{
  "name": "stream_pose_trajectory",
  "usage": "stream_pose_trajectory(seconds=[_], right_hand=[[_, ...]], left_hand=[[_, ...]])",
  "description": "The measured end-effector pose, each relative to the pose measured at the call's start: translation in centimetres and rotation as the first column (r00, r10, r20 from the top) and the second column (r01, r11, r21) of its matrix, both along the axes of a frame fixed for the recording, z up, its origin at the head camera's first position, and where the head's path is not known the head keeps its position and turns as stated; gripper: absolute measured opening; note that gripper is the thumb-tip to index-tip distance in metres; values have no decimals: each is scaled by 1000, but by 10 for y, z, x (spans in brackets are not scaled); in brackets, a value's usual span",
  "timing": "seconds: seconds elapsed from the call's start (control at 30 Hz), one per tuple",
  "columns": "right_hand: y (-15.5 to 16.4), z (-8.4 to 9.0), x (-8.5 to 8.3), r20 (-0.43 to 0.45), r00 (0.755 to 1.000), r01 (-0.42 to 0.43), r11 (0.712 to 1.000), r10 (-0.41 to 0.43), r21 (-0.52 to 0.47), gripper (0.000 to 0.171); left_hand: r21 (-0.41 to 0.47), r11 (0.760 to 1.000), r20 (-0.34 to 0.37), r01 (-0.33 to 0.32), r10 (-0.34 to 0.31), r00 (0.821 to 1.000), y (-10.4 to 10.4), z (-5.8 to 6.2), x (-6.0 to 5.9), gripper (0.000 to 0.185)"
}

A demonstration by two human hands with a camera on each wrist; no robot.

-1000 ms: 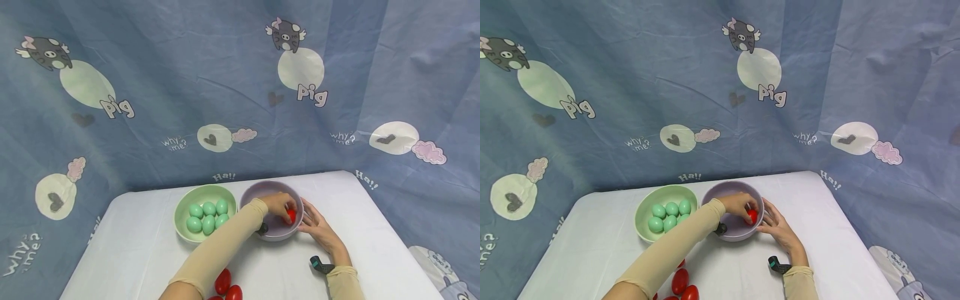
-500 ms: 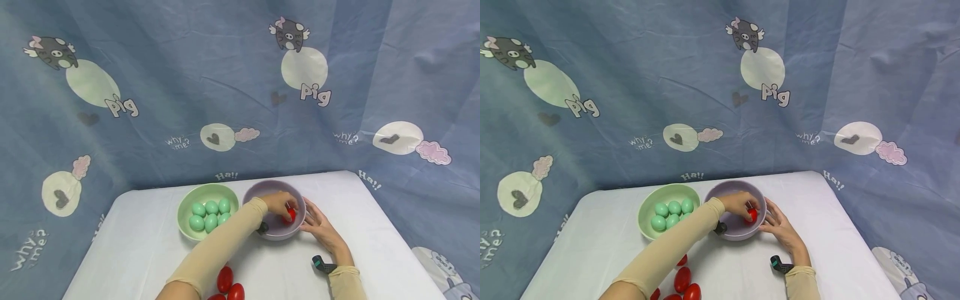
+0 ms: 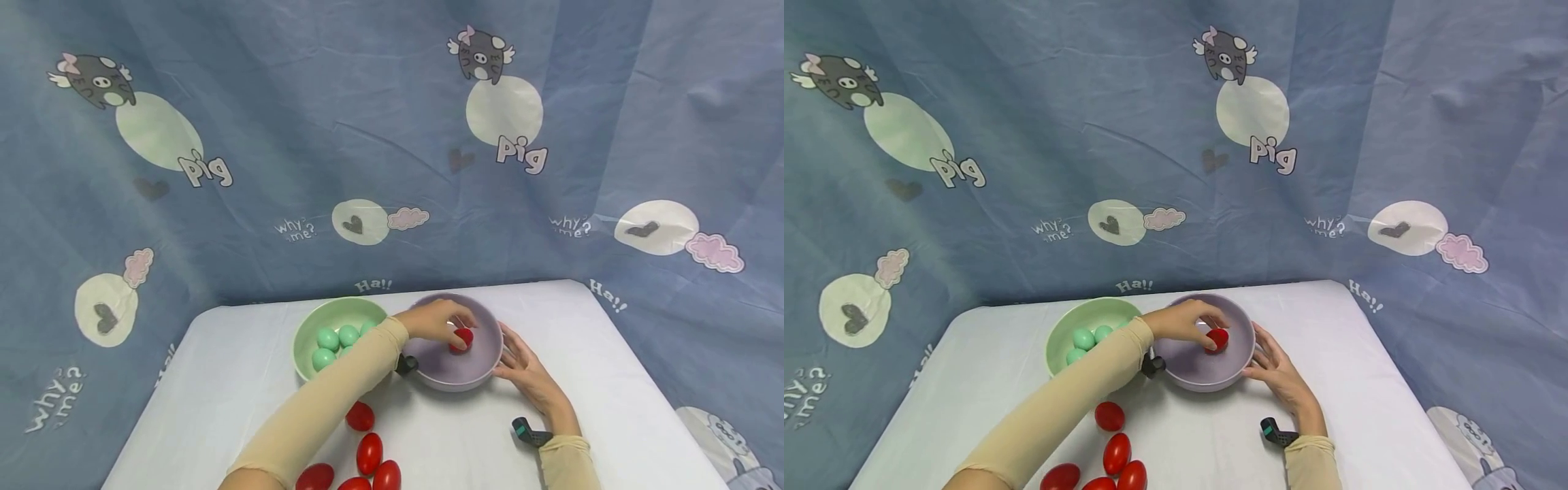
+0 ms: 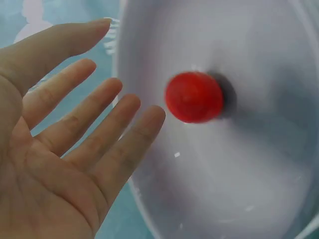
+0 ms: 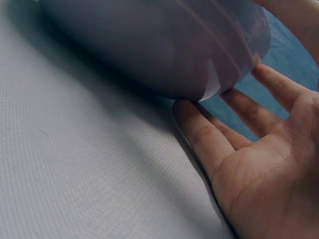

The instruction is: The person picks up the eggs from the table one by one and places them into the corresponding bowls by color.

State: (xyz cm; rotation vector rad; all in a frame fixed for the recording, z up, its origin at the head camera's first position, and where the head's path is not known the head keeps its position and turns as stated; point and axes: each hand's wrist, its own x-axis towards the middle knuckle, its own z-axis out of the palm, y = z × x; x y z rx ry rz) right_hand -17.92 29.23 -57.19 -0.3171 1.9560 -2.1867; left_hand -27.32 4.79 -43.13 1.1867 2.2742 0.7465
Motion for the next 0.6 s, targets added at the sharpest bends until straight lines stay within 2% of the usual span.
stream_pose_trajectory(seconds=[0.13,0.33,0.6], right_hand=[[-1,-1,0,0,1000,0,1000,0,-9,99],[-2,-1,0,-4,1000,4,1000,-4,-8,100],[-2,0,0,-14,1000,11,1000,-11,10,99]], left_hand=[[43,999,-33,-13,14,999,-18,10,6,43],[177,980,67,-89,78,995,-55,23,24,44],[282,941,129,-186,155,979,-104,24,54,46]])
